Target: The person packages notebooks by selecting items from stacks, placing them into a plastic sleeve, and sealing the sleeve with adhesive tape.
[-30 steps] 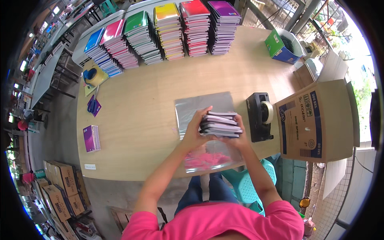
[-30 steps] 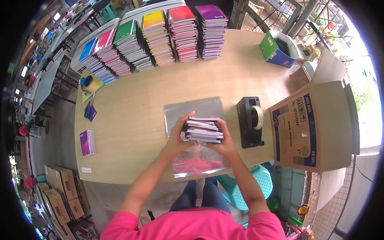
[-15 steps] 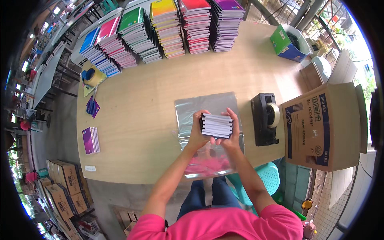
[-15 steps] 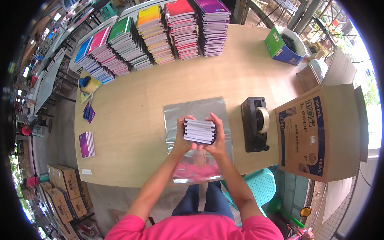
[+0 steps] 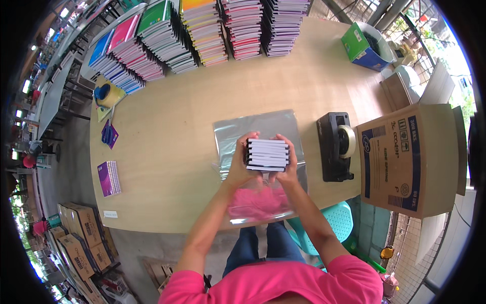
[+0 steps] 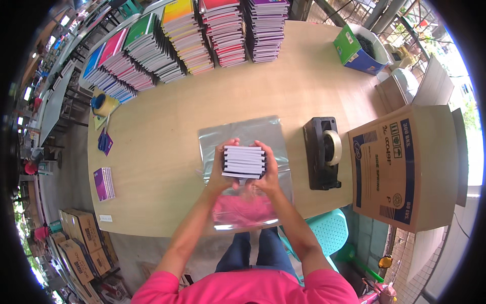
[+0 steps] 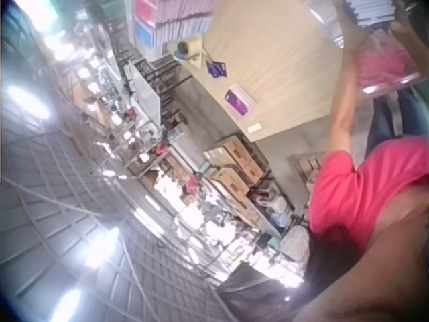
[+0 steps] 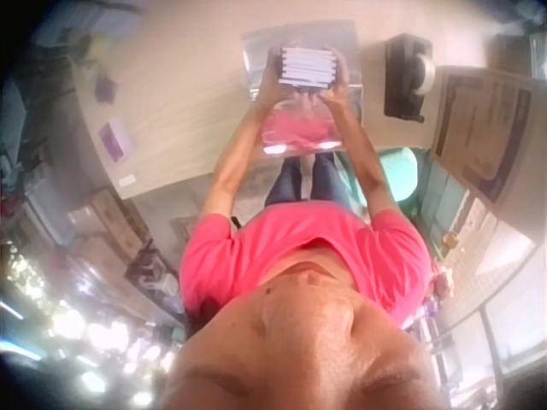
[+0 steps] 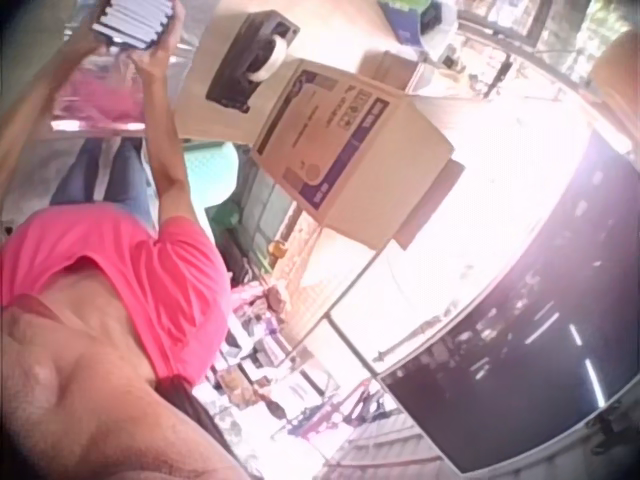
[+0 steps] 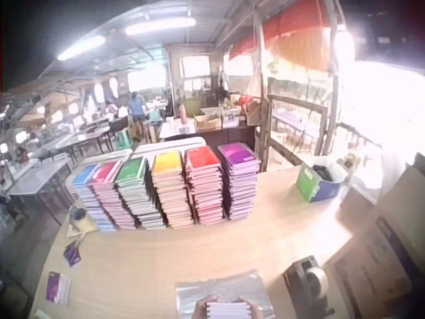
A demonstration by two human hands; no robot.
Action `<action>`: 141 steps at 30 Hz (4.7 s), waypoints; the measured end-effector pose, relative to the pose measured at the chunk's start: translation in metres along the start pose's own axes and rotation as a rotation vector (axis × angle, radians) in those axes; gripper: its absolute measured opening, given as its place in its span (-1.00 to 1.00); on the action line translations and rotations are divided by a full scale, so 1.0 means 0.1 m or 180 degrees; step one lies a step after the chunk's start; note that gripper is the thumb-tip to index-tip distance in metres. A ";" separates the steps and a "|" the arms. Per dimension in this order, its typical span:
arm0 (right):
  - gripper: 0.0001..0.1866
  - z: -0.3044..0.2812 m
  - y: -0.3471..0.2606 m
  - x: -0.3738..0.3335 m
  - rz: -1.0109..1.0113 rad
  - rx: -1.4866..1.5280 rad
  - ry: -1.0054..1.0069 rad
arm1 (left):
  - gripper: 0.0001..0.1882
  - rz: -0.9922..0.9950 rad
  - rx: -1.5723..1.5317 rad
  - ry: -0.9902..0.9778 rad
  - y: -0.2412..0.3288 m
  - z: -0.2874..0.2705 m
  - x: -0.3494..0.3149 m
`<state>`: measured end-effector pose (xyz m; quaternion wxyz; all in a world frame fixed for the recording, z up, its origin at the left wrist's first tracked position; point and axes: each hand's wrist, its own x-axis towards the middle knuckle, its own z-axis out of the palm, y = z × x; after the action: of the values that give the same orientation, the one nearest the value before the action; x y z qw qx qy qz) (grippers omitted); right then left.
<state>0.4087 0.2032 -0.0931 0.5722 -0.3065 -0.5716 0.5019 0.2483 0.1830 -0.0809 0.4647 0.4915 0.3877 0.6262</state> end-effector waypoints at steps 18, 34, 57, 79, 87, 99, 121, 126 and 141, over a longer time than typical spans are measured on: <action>0.12 0.01 0.25 0.13 -0.0333 -0.0059 -0.0017 | -0.08 0.0037 0.0892 -0.0677 0.12 -0.15 0.16; -0.11 0.24 -0.67 1.14 0.1811 -0.2932 -0.3705 | 0.57 -0.1056 0.3759 -0.0981 0.70 -0.83 -0.60; -0.53 0.05 -1.14 0.77 0.1047 -0.2519 -0.1935 | -0.53 -0.0293 0.3330 -0.1625 0.65 -0.42 -1.41; -0.90 -0.38 -0.95 -0.88 0.0265 -0.2609 -0.1707 | -0.84 -0.0232 0.3699 -0.1930 0.82 -0.14 -1.25; -0.84 -0.65 -1.31 0.59 0.0698 -0.2745 -0.1965 | -0.83 0.0803 0.3698 0.0450 1.80 0.06 -0.41; -0.50 -0.42 -0.23 1.55 0.1528 -0.2794 -0.2642 | -0.14 0.0106 0.4159 -0.0637 0.82 0.73 -0.67; -0.54 -0.42 -0.43 1.03 0.0260 -0.2795 -0.2589 | -0.23 -0.0676 0.4322 -0.0565 1.01 0.85 -0.88; -0.72 -0.70 -0.94 0.84 0.1928 -0.2380 -0.2200 | -0.19 -0.0676 0.4429 -0.0499 0.92 0.82 -0.96; -0.93 -0.02 0.15 1.16 -0.0604 -0.3161 -0.1728 | -0.19 -0.0672 0.4637 -0.0379 0.88 0.86 -0.95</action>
<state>0.3892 0.3158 -0.0670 0.2349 -0.3460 -0.8903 0.1804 0.3225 0.0702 -0.0032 0.0986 0.6688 0.7245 0.1343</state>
